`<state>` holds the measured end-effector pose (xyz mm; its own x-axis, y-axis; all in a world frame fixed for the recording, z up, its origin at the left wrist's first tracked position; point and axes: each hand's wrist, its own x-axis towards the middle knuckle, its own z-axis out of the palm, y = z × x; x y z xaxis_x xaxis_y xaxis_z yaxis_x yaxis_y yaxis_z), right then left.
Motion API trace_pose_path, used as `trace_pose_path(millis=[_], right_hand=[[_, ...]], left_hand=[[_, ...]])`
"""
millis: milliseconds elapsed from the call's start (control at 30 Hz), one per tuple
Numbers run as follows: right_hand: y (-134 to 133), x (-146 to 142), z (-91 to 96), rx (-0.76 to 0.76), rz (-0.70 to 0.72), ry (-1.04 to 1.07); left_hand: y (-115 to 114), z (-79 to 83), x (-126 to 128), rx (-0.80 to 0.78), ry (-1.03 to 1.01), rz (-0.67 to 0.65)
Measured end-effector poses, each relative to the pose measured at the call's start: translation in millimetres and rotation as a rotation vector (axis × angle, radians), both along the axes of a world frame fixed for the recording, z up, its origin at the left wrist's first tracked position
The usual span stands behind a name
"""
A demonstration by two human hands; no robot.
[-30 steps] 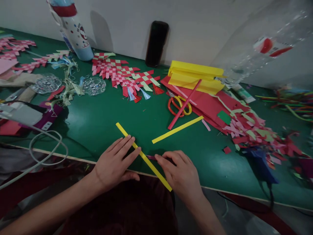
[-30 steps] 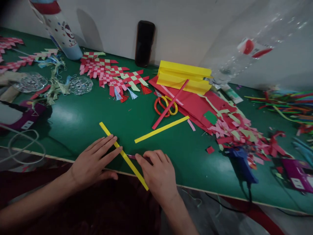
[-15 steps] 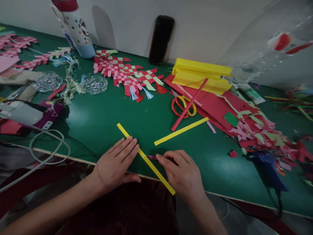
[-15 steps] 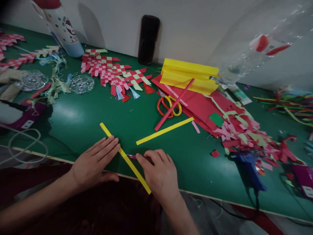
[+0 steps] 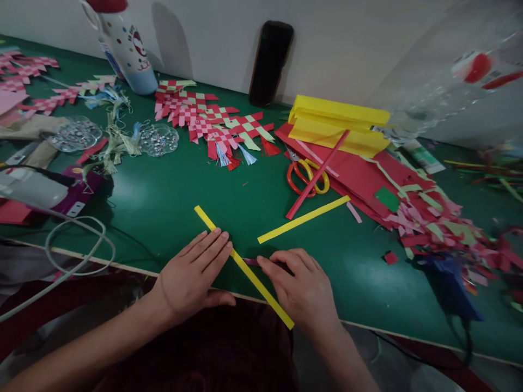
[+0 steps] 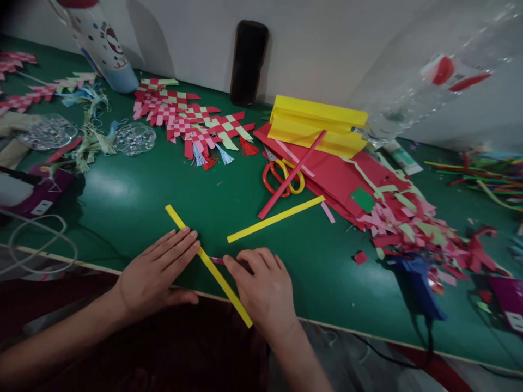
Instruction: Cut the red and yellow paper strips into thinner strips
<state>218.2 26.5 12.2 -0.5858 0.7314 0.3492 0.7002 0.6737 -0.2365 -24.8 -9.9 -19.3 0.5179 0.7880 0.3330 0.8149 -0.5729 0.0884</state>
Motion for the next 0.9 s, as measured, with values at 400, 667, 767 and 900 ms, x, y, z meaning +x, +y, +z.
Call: trace_pose_path(millis=[400,667,767,900], right_hand=[[1.6,-2.2,0.8,-0.004,-0.023,-0.009],[5.7,-4.6,-1.5,-0.012,-0.047,-0.010],[6.9,-2.5,-0.9,-0.030,-0.049,-0.005],[3.2,-1.6,1.6,-0.041,-0.026,-0.001]], left_hand=[[-0.4,-0.2,-0.5,-0.009,0.001,-0.004],[0.0,-0.6,-0.7,-0.008,-0.007,0.003],[0.4,-0.5,-1.4,-0.016,0.004,-0.001],[1.5,2.1,-1.6,-0.018,0.008,-0.030]])
